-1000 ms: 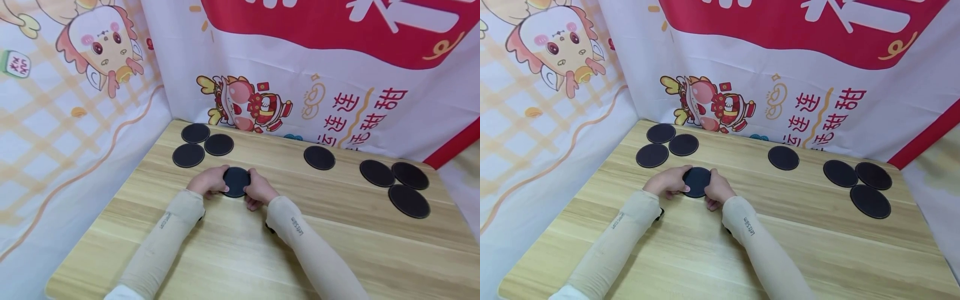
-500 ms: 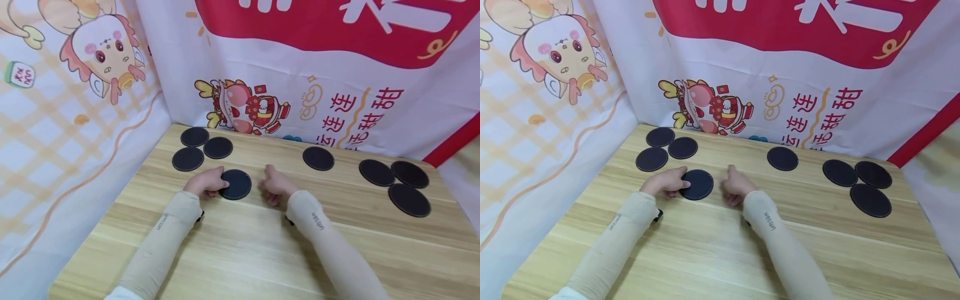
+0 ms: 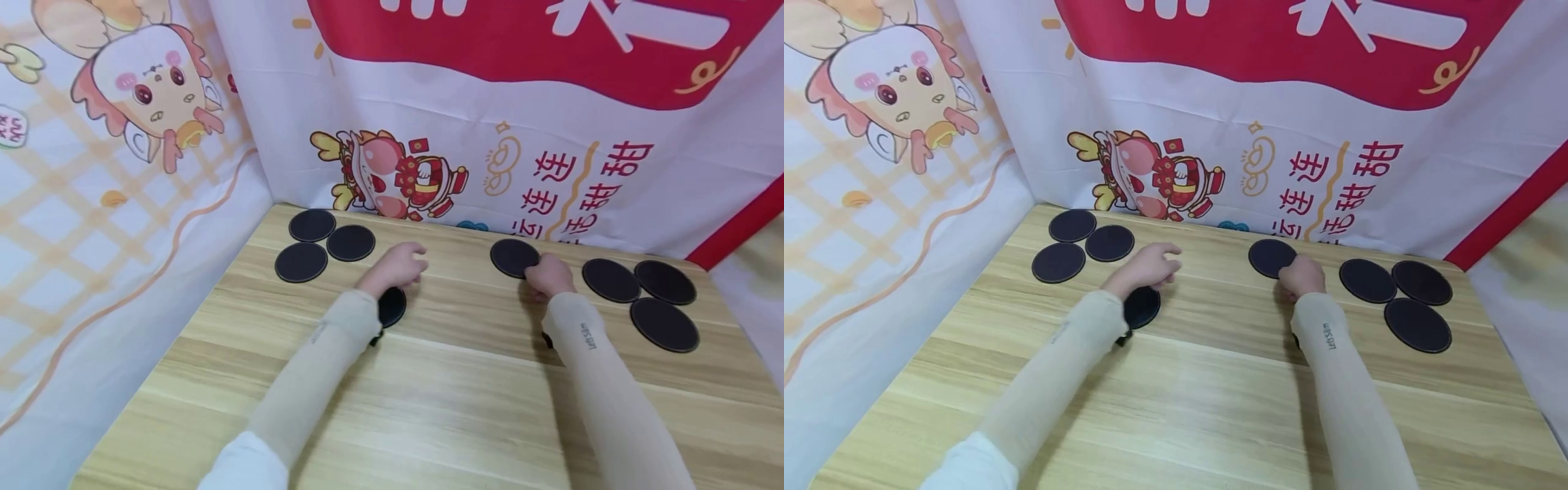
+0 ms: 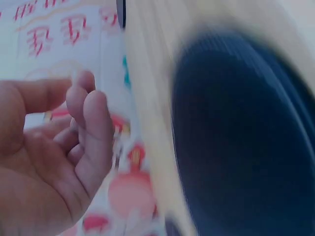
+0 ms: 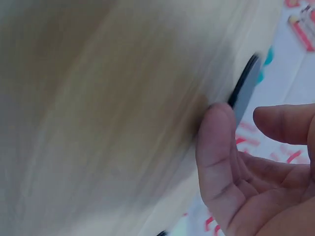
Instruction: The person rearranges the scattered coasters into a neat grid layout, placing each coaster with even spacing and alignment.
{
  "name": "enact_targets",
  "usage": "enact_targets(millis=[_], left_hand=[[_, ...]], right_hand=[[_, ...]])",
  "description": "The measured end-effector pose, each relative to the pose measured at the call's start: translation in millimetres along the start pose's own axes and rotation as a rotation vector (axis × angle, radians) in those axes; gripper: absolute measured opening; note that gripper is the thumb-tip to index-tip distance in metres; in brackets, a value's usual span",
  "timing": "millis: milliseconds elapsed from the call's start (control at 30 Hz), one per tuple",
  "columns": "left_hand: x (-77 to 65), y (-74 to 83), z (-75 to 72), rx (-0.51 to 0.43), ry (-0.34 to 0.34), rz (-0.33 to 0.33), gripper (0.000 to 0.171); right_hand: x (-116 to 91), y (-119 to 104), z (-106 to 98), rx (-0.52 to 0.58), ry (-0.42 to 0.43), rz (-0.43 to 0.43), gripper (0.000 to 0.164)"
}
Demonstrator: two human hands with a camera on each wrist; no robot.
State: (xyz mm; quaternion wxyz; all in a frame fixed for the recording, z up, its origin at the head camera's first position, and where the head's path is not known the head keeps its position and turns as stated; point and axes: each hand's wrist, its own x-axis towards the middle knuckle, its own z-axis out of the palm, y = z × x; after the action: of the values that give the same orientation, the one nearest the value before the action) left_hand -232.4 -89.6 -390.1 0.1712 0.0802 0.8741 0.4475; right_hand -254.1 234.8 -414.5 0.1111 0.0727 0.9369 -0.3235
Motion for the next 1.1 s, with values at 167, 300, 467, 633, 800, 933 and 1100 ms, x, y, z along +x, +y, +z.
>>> enact_targets(millis=[167,300,467,633,800,933,1100], left_hand=[[46.4,29.2,50.9,-0.192,-0.029,0.023,0.055],[70.6,46.0,86.2,-0.154,0.02,0.02,0.061],[83.5,61.5,112.5,-0.164,0.119,-0.003,0.062],[91.3,72.6,123.6,-0.225,0.167,-0.023,0.062],[98.2,69.1,122.8,-0.297,0.214,-0.073,0.059],[96.9,67.2,121.5,-0.423,0.224,-0.144,0.055],[96.6,64.1,124.7,-0.505,0.254,-0.158,0.053]], right_hand=[[13.7,14.8,-9.6,0.095,-0.044,0.053,0.06],[19.7,17.8,-12.1,0.167,-0.117,0.07,0.069],[23.2,20.1,-15.6,0.303,-0.2,0.101,0.064],[24.2,24.3,-21.4,0.401,-0.218,0.119,0.056],[25.0,26.3,-20.5,0.509,-0.205,0.123,0.054],[25.0,30.4,-15.7,0.599,-0.151,0.125,0.045],[22.4,31.1,-7.8,0.678,-0.086,0.087,0.04]])
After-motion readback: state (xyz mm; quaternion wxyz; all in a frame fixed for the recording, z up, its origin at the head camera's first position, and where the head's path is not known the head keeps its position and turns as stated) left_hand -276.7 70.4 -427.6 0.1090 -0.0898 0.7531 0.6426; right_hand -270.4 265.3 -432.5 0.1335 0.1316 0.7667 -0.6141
